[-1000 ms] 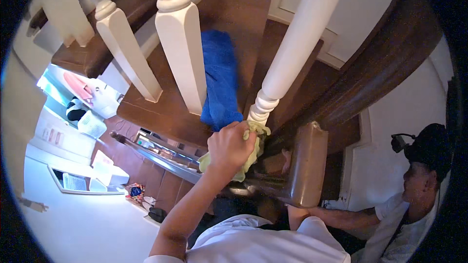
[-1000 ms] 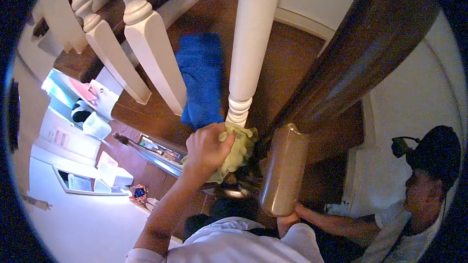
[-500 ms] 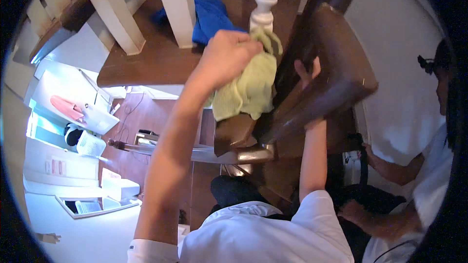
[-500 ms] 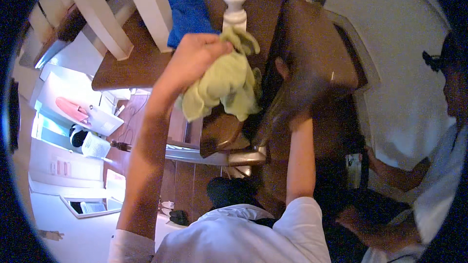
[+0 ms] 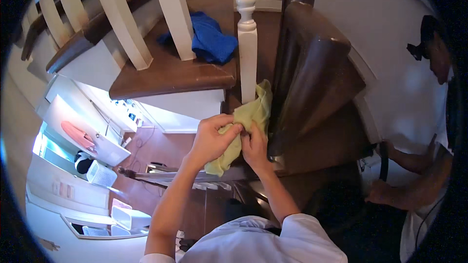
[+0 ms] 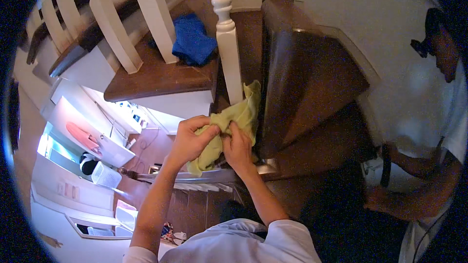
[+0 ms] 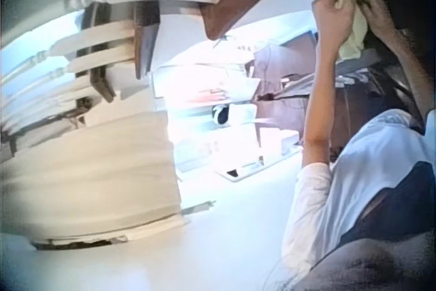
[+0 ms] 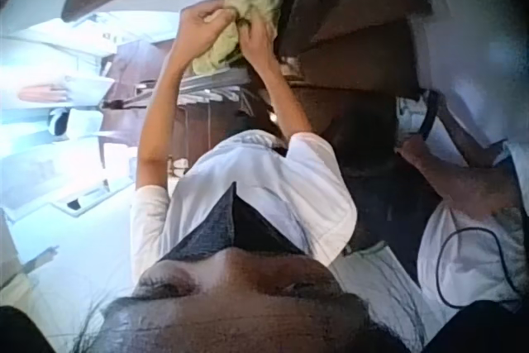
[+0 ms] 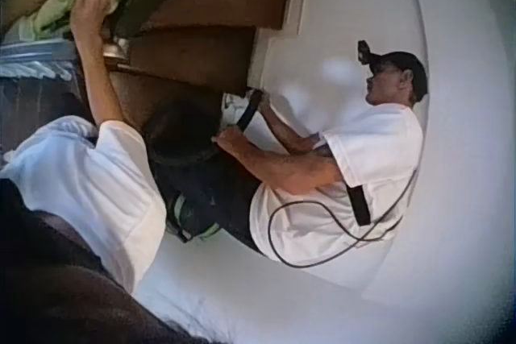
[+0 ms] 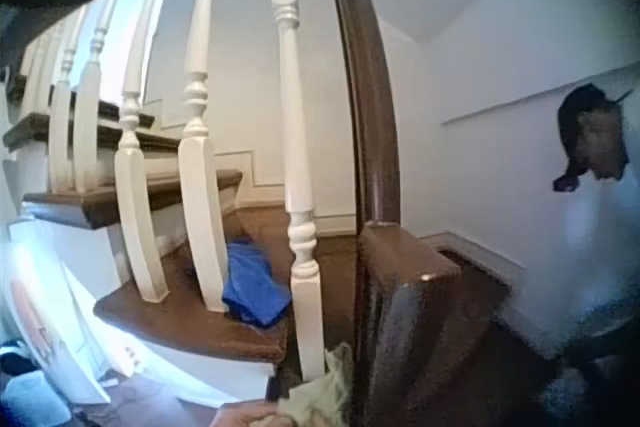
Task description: The person wipes the wooden spindles and railings of a staircase using cloths, reaching around the parts of the banister by hand.
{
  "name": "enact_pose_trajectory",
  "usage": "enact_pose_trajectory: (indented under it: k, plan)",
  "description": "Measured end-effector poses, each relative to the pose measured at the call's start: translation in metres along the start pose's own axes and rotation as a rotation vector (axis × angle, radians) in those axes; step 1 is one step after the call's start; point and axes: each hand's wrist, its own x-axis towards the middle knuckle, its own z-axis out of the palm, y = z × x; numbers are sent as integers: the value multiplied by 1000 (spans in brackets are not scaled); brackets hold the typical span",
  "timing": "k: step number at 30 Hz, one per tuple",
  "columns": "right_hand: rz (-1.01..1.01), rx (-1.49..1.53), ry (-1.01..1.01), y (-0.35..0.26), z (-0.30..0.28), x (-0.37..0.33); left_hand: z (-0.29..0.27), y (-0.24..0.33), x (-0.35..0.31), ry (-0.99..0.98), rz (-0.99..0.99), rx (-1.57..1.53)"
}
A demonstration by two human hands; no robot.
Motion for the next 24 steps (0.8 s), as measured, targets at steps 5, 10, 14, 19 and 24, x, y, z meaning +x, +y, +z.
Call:
enact_pose_trajectory:
  k: [5, 10, 14, 19, 24]
  plan:
    - [123, 644, 376, -20, 7, 64, -45, 10, 13, 253, -166, -119]
    - [-657, 17, 566, -27, 8, 161, -108, 34, 40, 586, 67, -277]
    - [-516, 179, 428, -15, 21, 183, -141, 19, 81, 794, 203, -164]
    - [336, 172, -25, 25, 30, 113, -163, -22, 109, 741, 32, -182]
    - [-108, -119, 181, 32, 24, 133, -162, -38, 115, 689, 59, -185]
